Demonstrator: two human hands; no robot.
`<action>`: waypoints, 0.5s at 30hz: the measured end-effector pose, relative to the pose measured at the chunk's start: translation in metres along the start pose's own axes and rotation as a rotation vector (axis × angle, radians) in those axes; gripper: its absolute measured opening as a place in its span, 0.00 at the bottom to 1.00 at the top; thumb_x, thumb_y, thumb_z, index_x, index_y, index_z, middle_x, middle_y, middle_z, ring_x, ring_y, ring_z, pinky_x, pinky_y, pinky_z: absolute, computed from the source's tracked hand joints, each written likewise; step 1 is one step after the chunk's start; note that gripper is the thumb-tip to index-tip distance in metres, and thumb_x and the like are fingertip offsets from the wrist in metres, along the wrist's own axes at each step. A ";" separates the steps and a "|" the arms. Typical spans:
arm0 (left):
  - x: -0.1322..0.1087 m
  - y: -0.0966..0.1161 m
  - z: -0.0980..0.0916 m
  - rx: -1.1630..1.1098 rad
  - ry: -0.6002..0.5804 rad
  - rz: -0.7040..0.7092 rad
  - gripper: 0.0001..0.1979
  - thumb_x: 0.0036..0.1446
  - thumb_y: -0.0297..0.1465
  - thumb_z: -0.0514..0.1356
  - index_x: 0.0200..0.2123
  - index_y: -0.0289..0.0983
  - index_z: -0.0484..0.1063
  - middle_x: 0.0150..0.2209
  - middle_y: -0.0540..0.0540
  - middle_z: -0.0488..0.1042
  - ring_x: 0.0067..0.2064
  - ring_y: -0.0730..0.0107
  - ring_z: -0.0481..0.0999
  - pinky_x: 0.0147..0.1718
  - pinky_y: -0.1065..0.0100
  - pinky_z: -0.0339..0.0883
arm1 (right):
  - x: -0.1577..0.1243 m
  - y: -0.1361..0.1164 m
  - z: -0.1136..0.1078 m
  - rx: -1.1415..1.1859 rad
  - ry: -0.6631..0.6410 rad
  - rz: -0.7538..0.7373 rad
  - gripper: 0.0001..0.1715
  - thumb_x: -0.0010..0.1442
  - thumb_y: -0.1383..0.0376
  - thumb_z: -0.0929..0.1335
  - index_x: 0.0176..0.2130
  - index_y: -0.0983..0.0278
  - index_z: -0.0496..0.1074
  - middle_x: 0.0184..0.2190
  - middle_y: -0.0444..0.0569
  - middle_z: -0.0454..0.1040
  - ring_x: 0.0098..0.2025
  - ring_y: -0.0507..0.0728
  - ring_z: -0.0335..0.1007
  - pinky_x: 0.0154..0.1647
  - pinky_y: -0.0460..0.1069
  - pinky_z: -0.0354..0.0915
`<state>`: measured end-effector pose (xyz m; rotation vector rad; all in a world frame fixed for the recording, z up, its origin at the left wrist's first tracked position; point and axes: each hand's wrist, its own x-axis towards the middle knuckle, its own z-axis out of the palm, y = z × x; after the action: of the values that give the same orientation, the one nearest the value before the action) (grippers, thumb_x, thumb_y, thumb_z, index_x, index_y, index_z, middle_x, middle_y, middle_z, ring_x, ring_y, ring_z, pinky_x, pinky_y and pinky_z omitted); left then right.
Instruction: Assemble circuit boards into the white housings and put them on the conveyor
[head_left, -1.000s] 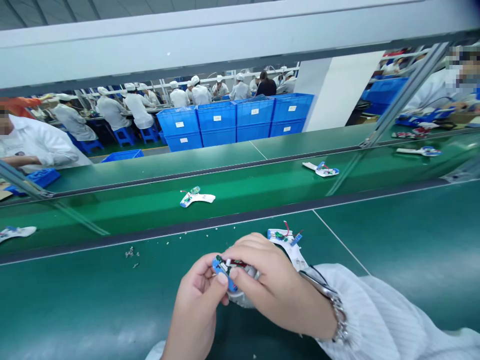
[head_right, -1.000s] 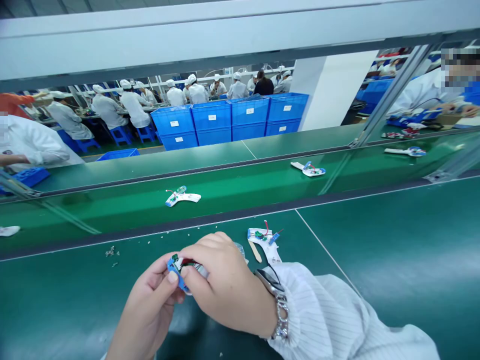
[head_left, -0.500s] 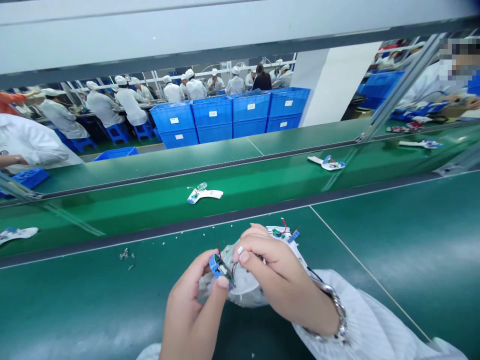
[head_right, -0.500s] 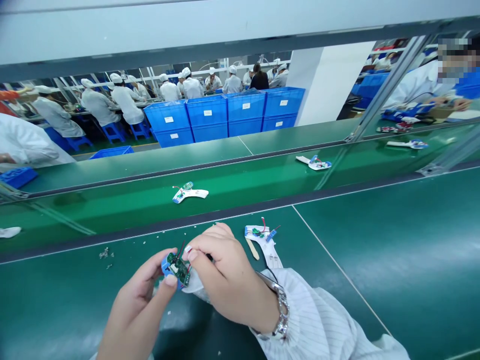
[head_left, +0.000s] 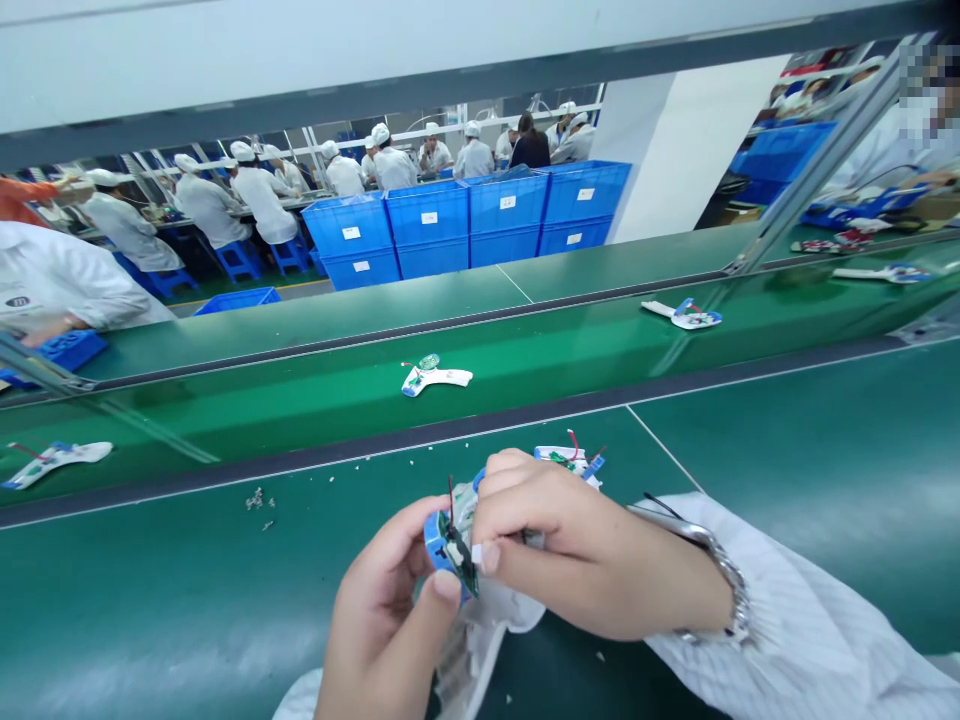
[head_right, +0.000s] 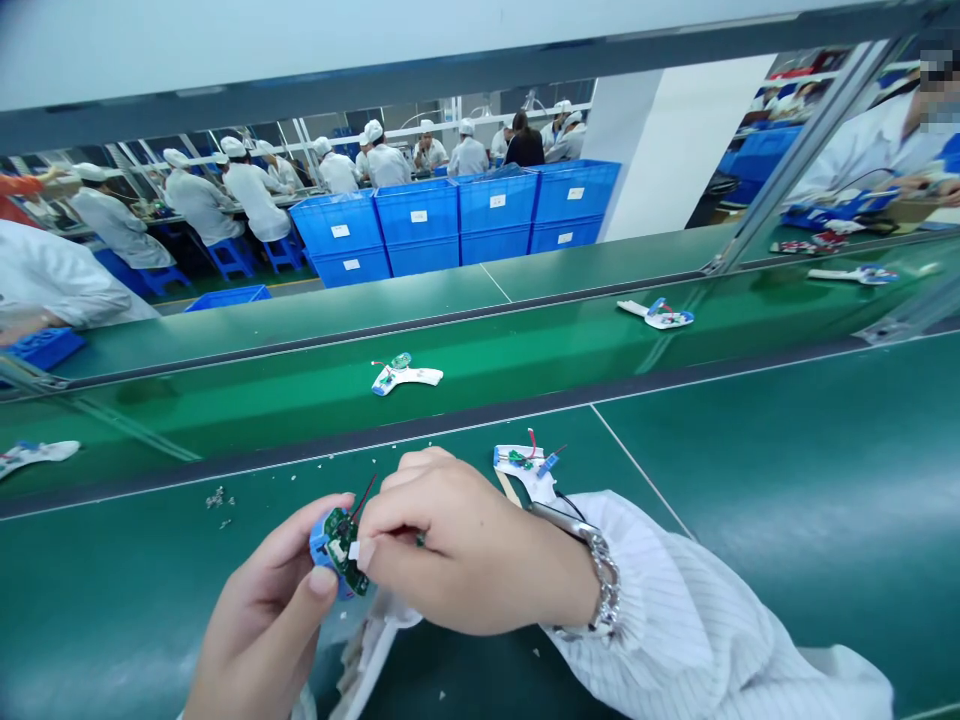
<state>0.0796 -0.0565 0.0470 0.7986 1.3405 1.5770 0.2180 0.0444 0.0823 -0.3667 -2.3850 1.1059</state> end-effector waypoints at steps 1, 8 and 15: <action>-0.001 0.000 0.000 0.012 -0.009 0.026 0.16 0.47 0.41 0.70 0.40 0.47 0.80 0.32 0.49 0.79 0.32 0.66 0.75 0.35 0.70 0.68 | 0.000 -0.002 0.000 -0.033 0.003 -0.023 0.17 0.61 0.71 0.60 0.21 0.64 0.60 0.18 0.40 0.60 0.25 0.49 0.56 0.35 0.48 0.56; -0.002 0.003 -0.002 0.096 -0.079 0.117 0.14 0.48 0.44 0.68 0.39 0.50 0.81 0.28 0.49 0.73 0.28 0.68 0.69 0.28 0.72 0.66 | 0.000 -0.007 0.000 -0.068 -0.007 -0.107 0.18 0.56 0.72 0.59 0.17 0.63 0.51 0.15 0.41 0.62 0.22 0.49 0.54 0.32 0.50 0.54; -0.003 -0.001 -0.002 0.076 -0.166 0.194 0.13 0.54 0.41 0.64 0.43 0.48 0.79 0.29 0.50 0.70 0.28 0.72 0.66 0.25 0.77 0.65 | 0.004 -0.005 -0.003 0.007 -0.061 -0.109 0.16 0.49 0.76 0.59 0.18 0.64 0.47 0.15 0.40 0.60 0.21 0.48 0.50 0.32 0.49 0.52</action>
<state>0.0788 -0.0599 0.0459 1.1098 1.2389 1.5760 0.2162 0.0446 0.0890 -0.2004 -2.4224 1.0906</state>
